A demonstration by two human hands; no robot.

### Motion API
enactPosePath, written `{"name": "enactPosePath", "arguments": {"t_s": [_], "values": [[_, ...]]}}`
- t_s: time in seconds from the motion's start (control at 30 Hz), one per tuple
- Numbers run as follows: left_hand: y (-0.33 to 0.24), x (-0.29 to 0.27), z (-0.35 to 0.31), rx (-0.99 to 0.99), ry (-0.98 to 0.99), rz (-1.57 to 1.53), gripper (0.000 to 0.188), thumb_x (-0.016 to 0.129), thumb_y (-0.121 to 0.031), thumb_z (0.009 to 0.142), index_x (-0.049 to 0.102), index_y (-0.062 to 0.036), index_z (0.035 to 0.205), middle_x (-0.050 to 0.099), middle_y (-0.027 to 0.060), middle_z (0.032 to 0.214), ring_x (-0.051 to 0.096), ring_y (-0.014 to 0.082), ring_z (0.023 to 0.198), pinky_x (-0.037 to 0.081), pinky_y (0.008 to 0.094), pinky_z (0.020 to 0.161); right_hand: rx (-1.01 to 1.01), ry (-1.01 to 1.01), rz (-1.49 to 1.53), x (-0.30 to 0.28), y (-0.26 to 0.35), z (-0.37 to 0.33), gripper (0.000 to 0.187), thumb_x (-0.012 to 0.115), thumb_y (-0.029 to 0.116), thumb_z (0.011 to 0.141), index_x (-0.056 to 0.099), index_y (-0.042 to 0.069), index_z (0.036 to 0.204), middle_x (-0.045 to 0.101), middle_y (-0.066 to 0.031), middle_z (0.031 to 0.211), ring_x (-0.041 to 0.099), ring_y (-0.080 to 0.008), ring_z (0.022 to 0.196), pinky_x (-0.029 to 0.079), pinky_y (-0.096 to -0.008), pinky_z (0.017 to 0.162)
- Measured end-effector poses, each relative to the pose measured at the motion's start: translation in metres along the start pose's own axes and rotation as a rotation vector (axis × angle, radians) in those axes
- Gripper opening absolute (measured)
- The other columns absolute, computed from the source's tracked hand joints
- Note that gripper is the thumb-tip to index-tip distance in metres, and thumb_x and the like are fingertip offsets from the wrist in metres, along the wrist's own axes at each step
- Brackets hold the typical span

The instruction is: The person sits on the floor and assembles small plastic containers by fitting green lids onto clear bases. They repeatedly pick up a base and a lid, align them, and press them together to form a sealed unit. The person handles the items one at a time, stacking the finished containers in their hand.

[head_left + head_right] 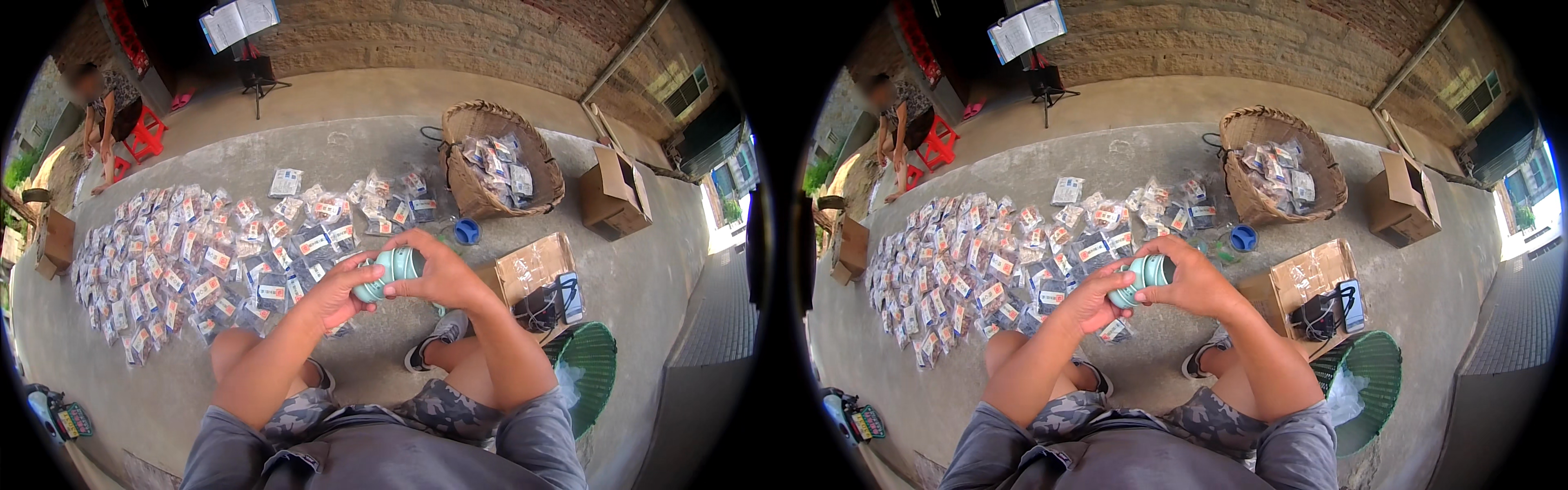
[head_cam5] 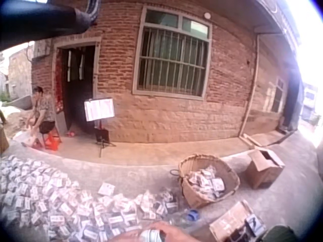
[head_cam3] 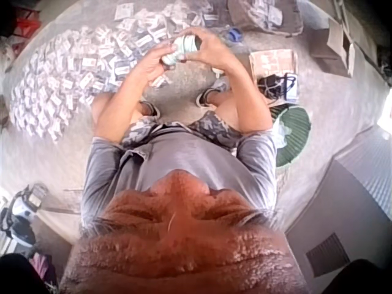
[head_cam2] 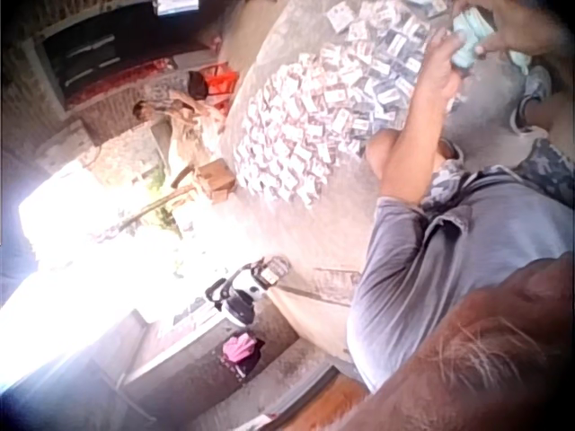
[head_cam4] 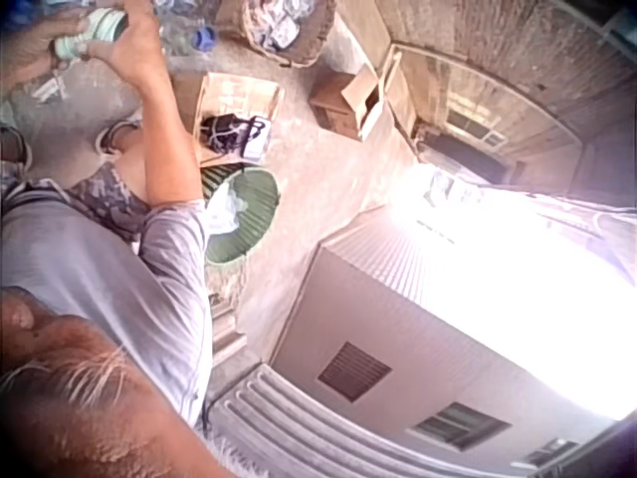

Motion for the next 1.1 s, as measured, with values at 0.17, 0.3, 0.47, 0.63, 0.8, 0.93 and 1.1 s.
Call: {"name": "enactPosePath", "arguments": {"t_s": [0.17, 0.3, 0.47, 0.63, 0.8, 0.93, 1.1], "values": [[-0.013, 0.018, -0.009, 0.108, 0.026, 0.050, 0.052, 0.081, -0.029, 0.094, 0.052, -0.0171, 0.136, 0.064, 0.0051, 0.121, 0.066, 0.0159, 0.103, 0.048, 0.0303, 0.069, 0.006, 0.022, 0.123, -0.008, 0.000, 0.004, 0.054, 0.089, 0.010, 0.075, 0.069, 0.006, 0.126, 0.065, -0.0085, 0.123, 0.061, -0.0236, 0.120, 0.047, -0.0379, 0.106], [-0.007, 0.008, -0.004, 0.066, 0.004, 0.076, 0.049, 0.082, -0.034, 0.094, 0.052, -0.0193, 0.129, 0.063, 0.0028, 0.117, 0.063, 0.0140, 0.099, 0.046, 0.0301, 0.071, -0.115, 0.108, -0.046, -0.014, 0.002, 0.004, 0.055, 0.087, 0.006, 0.076, 0.070, 0.007, 0.128, 0.065, -0.0079, 0.126, 0.060, -0.0232, 0.123, 0.046, -0.0371, 0.108], [-0.004, 0.009, -0.006, 0.068, -0.024, 0.059, 0.048, 0.079, -0.039, 0.096, 0.052, -0.0192, 0.129, 0.062, 0.0017, 0.116, 0.062, 0.0118, 0.096, 0.047, 0.0276, 0.069, -0.171, 0.084, -0.128, -0.003, -0.001, 0.005, 0.059, 0.088, 0.009, 0.073, 0.072, 0.009, 0.130, 0.067, -0.0097, 0.124, 0.062, -0.0279, 0.120, 0.048, -0.0386, 0.105], [0.001, 0.007, -0.006, 0.067, -0.068, 0.158, 0.042, 0.072, -0.044, 0.100, 0.052, -0.0192, 0.128, 0.062, 0.0011, 0.113, 0.061, 0.0110, 0.094, 0.047, 0.0268, 0.066, -0.200, 0.025, -0.264, 0.013, 0.001, 0.004, 0.064, 0.093, 0.013, 0.069, 0.071, 0.009, 0.129, 0.068, -0.0099, 0.123, 0.066, -0.0289, 0.115, 0.051, -0.0379, 0.099], [-0.007, 0.006, -0.006, 0.083, -0.028, 0.084, 0.031, 0.065, -0.039, 0.103, 0.052, -0.0189, 0.124, 0.061, 0.0009, 0.109, 0.060, 0.0104, 0.089, 0.046, 0.0261, 0.063, -0.144, 0.041, -0.156, 0.007, -0.003, 0.009, 0.063, 0.095, 0.013, 0.067, 0.071, 0.007, 0.125, 0.069, -0.0095, 0.120, 0.066, -0.0259, 0.112, 0.051, -0.0358, 0.098], [-0.011, 0.008, -0.006, 0.124, -0.082, 0.010, 0.036, 0.068, -0.042, 0.102, 0.054, -0.0174, 0.125, 0.061, 0.0000, 0.108, 0.059, 0.0089, 0.088, 0.045, 0.0263, 0.064, -0.085, 0.016, 0.050, -0.003, 0.002, 0.007, 0.062, 0.095, 0.012, 0.067, 0.071, 0.006, 0.124, 0.069, -0.0099, 0.119, 0.066, -0.0250, 0.111, 0.051, -0.0358, 0.098], [-0.005, -0.004, 0.001, 0.138, -0.149, 0.018, 0.045, 0.070, -0.049, 0.101, 0.061, -0.0131, 0.126, 0.064, -0.0014, 0.106, 0.058, 0.0071, 0.088, 0.045, 0.0245, 0.069, -0.237, -0.039, -0.066, -0.003, 0.006, 0.005, 0.060, 0.093, 0.011, 0.068, 0.070, 0.006, 0.123, 0.070, -0.0112, 0.121, 0.067, -0.0287, 0.112, 0.052, -0.0380, 0.099]]}}
Point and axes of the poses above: each hand's wrist, its own z-axis towards the middle knuckle, its own x-axis out of the palm, y = z × x, the point moved 3 cm from there along z, towards the middle knuckle
